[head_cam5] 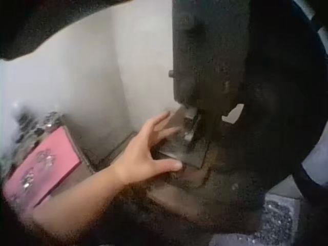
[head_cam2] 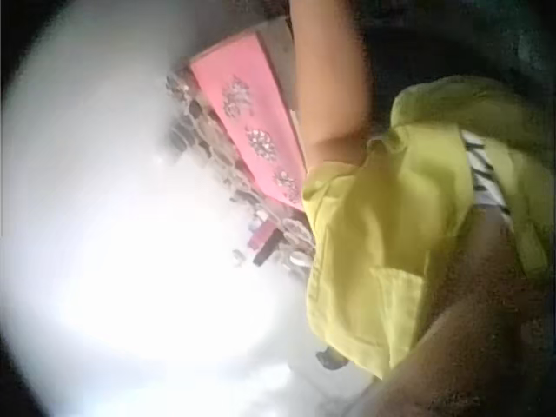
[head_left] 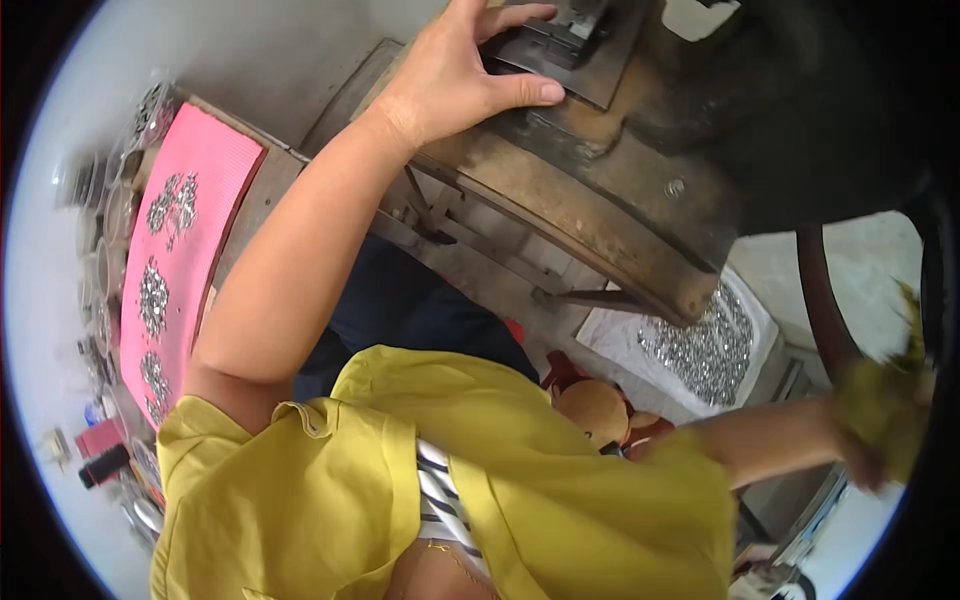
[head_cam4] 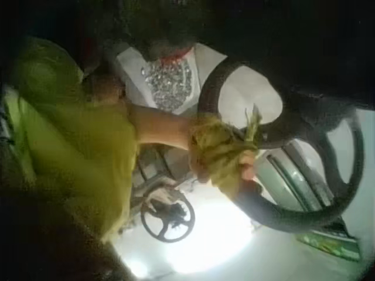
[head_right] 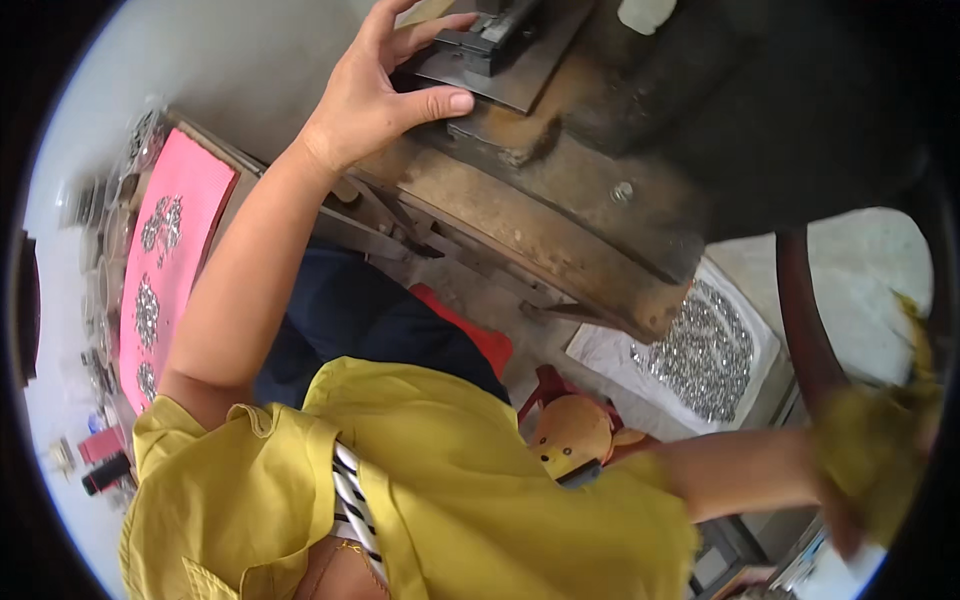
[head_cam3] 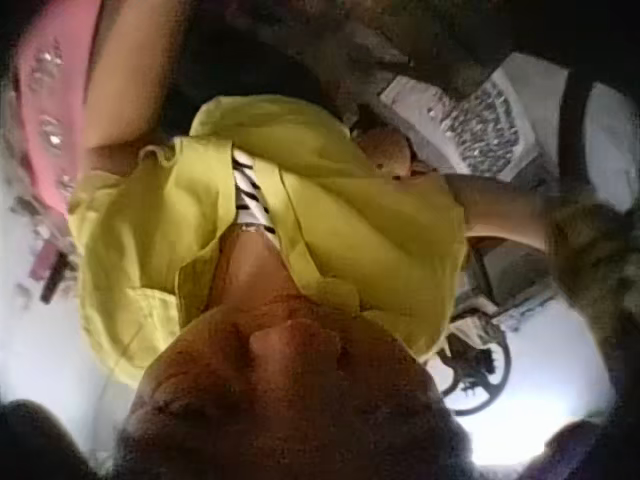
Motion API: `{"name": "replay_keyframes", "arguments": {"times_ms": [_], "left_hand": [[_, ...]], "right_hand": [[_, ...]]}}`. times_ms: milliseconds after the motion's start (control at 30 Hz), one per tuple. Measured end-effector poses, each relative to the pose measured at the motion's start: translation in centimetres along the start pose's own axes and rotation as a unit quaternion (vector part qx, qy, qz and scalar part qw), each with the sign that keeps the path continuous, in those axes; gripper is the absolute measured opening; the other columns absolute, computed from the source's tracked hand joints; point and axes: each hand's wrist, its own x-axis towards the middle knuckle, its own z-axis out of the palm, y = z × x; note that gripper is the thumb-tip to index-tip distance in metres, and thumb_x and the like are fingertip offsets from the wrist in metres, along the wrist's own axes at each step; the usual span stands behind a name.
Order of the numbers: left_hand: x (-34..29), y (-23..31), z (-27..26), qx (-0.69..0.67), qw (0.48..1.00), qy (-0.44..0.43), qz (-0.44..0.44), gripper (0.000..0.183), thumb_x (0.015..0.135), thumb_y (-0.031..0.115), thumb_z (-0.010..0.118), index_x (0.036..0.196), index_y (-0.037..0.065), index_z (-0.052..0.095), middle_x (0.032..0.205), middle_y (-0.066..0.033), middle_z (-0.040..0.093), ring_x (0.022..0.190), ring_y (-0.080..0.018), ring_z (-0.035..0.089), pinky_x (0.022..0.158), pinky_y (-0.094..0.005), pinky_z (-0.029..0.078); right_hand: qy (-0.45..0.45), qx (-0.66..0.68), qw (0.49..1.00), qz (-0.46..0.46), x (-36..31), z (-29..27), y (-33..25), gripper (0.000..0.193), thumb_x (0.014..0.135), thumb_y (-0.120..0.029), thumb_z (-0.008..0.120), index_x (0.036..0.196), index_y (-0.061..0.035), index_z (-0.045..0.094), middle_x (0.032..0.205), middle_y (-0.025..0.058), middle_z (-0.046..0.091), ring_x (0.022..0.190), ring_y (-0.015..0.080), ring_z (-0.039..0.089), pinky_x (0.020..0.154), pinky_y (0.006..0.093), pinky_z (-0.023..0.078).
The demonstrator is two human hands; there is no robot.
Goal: The person places small metal pieces into a metal fixture by hand, presses the fixture using a manual press machine, and inserts additional metal pieces into the fixture.
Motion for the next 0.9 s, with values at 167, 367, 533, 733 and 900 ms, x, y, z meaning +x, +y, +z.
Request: {"name": "replay_keyframes", "arguments": {"times_ms": [167, 367, 533, 733, 900], "left_hand": [[0.5, 0.0, 0.4, -0.046, 0.998, 0.015, -0.048, 0.114, 0.08, 0.022, 0.091, 0.163, 0.003, 0.015, 0.145, -0.0243, 0.059, 0.139, -0.0361, 0.053, 0.116, -0.0478, 0.041], [2.4, 3.7, 3.2, 0.289, 0.947, 0.105, -0.093, 0.095, 0.084, 0.029, 0.083, 0.159, 0.014, 0.028, 0.126, -0.0177, 0.071, 0.111, -0.0352, 0.067, 0.101, -0.0441, 0.05], [0.2, 3.7, 1.5, 0.11, 0.962, 0.213, -0.132, 0.083, 0.077, 0.02, 0.072, 0.152, 0.017, 0.035, 0.098, -0.0185, 0.073, 0.093, -0.0447, 0.069, 0.091, -0.0516, 0.054], [-6.2, 4.6, -1.2, -0.43, 0.828, 0.203, -0.299, 0.075, 0.08, 0.005, 0.079, 0.148, 0.006, 0.047, 0.086, -0.0063, 0.068, 0.067, -0.0124, 0.059, 0.056, -0.0291, 0.047], [-14.9, 4.5, -3.0, -0.509, 0.782, 0.167, -0.319, 0.075, 0.082, 0.008, 0.077, 0.151, 0.01, 0.048, 0.103, -0.003, 0.063, 0.069, -0.0071, 0.055, 0.053, -0.0211, 0.041]], "right_hand": [[0.13, -0.145, 0.973, 0.125, -9.1, -11.4, 7.8, 0.043, 0.096, -0.01, 0.06, 0.138, -0.0004, 0.057, 0.113, 0.0198, 0.068, 0.106, 0.0293, 0.066, 0.102, 0.0405, 0.05], [0.331, -0.155, 0.92, 0.141, 3.8, -6.3, -2.4, 0.075, 0.096, -0.046, 0.037, 0.14, 0.0119, 0.052, 0.137, 0.0297, 0.059, 0.133, 0.0417, 0.055, 0.115, 0.0511, 0.041], [0.348, -0.106, 0.905, 0.222, 9.9, -6.7, -5.7, 0.064, 0.104, -0.04, 0.039, 0.143, 0.0093, 0.053, 0.141, 0.0234, 0.06, 0.134, 0.036, 0.056, 0.115, 0.047, 0.043], [0.242, -0.515, 0.822, 0.027, 8.2, -9.4, -7.5, 0.056, 0.102, -0.036, 0.066, 0.142, 0.0037, 0.058, 0.143, 0.0166, 0.062, 0.131, 0.0309, 0.059, 0.112, 0.0393, 0.045], [-0.075, -0.345, 0.915, -0.195, -3.7, 12.5, -5.0, 0.04, 0.077, -0.016, 0.077, 0.114, -0.0063, 0.067, 0.12, 0.0165, 0.062, 0.115, 0.0465, 0.056, 0.092, 0.0612, 0.042]]}}
